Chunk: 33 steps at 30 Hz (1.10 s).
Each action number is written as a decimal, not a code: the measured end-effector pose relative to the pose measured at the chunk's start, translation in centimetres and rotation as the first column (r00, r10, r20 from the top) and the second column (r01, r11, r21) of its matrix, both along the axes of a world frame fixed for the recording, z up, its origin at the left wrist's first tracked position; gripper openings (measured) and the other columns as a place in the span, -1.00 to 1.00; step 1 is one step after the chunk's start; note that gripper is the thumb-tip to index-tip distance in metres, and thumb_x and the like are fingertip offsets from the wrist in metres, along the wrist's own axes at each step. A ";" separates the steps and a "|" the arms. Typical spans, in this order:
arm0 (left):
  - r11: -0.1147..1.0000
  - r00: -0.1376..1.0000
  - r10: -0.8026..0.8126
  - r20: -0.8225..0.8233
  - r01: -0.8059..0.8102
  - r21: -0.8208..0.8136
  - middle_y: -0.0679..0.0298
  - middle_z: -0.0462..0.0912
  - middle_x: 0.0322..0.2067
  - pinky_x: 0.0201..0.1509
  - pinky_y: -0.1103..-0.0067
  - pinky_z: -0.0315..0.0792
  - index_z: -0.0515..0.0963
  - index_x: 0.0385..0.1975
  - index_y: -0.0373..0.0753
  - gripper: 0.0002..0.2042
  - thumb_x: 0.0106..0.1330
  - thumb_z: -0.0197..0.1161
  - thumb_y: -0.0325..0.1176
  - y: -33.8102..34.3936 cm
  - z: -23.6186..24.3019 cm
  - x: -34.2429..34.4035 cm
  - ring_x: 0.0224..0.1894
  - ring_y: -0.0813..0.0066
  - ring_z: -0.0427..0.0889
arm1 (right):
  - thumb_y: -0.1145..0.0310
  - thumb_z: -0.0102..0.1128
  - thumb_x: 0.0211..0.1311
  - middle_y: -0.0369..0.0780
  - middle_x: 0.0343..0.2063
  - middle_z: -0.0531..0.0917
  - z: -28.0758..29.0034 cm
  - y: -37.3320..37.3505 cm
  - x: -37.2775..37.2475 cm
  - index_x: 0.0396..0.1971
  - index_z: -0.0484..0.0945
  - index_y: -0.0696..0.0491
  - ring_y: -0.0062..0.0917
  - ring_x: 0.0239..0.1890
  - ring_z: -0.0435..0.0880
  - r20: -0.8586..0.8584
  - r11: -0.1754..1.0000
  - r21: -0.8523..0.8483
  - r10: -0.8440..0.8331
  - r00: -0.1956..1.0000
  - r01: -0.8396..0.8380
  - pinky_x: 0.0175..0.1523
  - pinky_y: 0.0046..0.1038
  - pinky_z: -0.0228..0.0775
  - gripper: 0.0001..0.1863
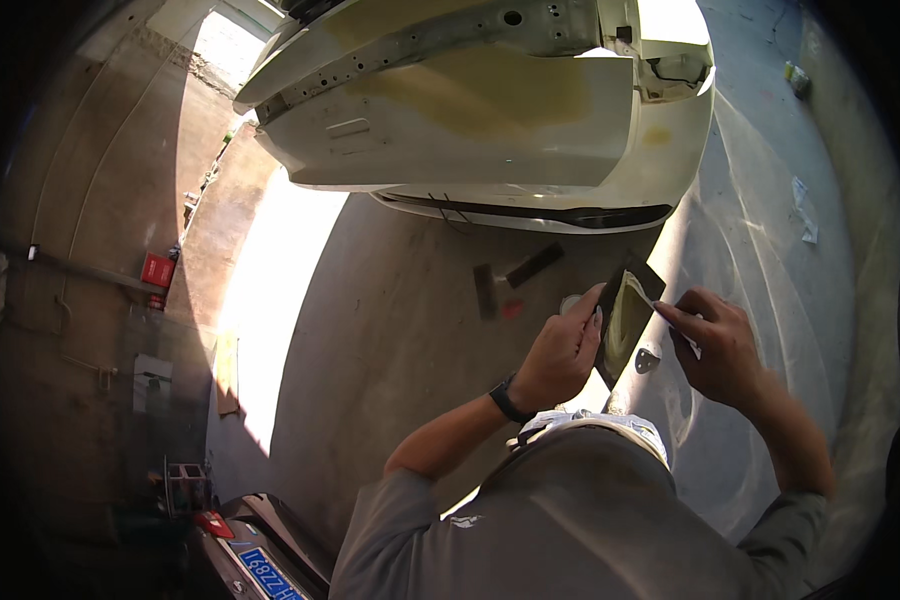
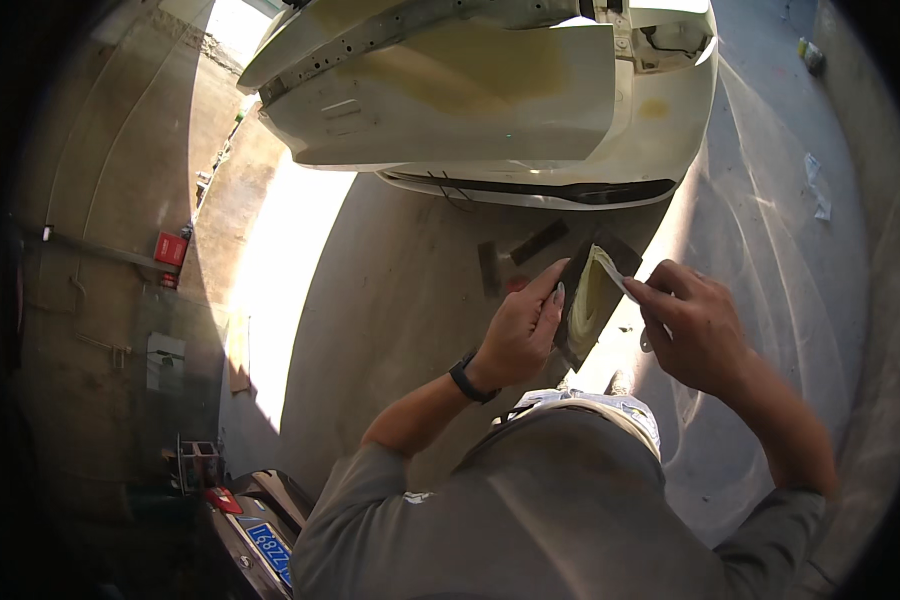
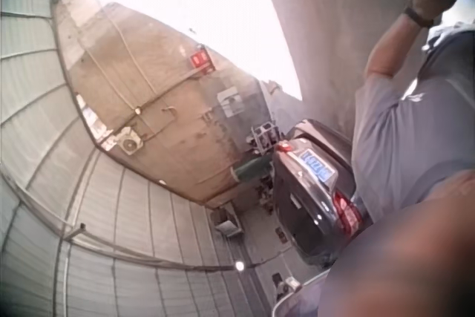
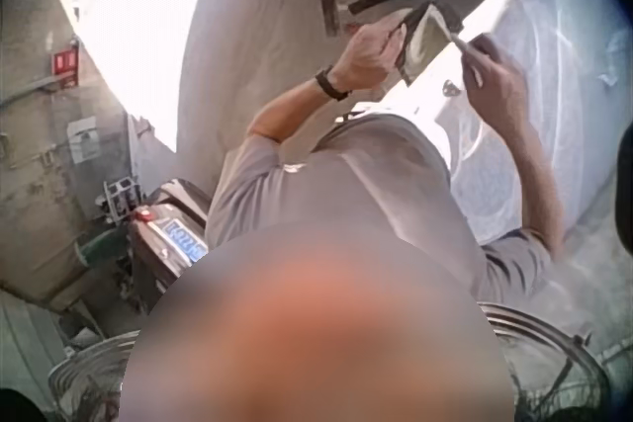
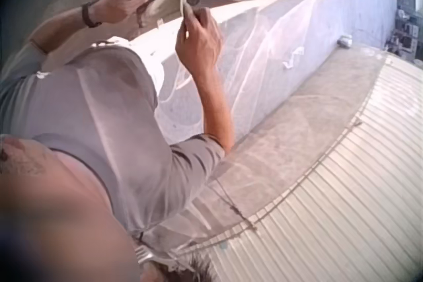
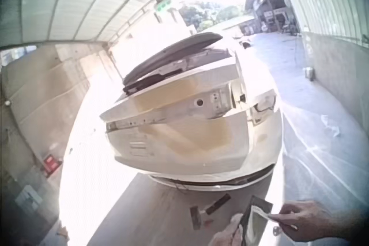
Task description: The person applies body filler to a car hood using a spreader and scraper, smoothing the surface and preparing the area for further work.
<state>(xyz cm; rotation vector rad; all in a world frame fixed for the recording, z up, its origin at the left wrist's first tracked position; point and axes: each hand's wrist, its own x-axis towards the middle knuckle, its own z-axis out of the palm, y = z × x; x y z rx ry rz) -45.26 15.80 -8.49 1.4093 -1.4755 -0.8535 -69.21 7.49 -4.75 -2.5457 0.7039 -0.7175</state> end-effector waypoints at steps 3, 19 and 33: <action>0.995 0.995 0.092 0.036 -0.091 -0.040 0.30 0.41 -0.58 -0.43 0.59 0.29 0.37 0.36 -0.40 -0.60 0.59 -0.02 -0.44 -0.1 0.0 -0.1 -0.54 0.66 0.33 | 0.60 0.30 0.14 -0.18 -0.41 0.62 0.1 0.0 0.0 -0.11 0.74 0.10 -0.31 -0.43 0.67 -0.076 0.931 0.063 0.364 0.928 -0.360 -0.36 -0.29 0.49 -0.71; 0.988 0.991 0.080 0.105 -0.093 0.126 -0.19 0.54 -0.43 -0.31 0.36 0.44 0.37 0.28 -0.39 -0.65 0.55 -0.03 -0.51 -1.0 -0.5 -0.7 -0.47 -0.15 0.54 | 0.57 0.31 0.14 -0.25 -0.40 0.64 -1.2 -1.1 -0.3 -0.06 0.76 -0.01 -0.35 -0.40 0.68 0.073 0.945 0.047 0.321 0.944 -0.325 -0.32 -0.30 0.55 -0.65; 0.997 0.999 0.032 -0.012 -0.032 -0.072 0.30 0.51 -0.53 -0.44 0.61 0.29 0.39 0.34 -0.44 -0.60 0.57 -0.03 -0.49 -0.5 -1.1 0.2 -0.51 0.70 0.35 | 0.47 0.32 0.16 -0.21 -0.34 0.61 -0.7 -0.8 -0.5 -0.06 0.74 0.02 -0.32 -0.28 0.66 -0.050 0.971 0.005 0.241 0.969 -0.241 -0.23 -0.27 0.56 -0.68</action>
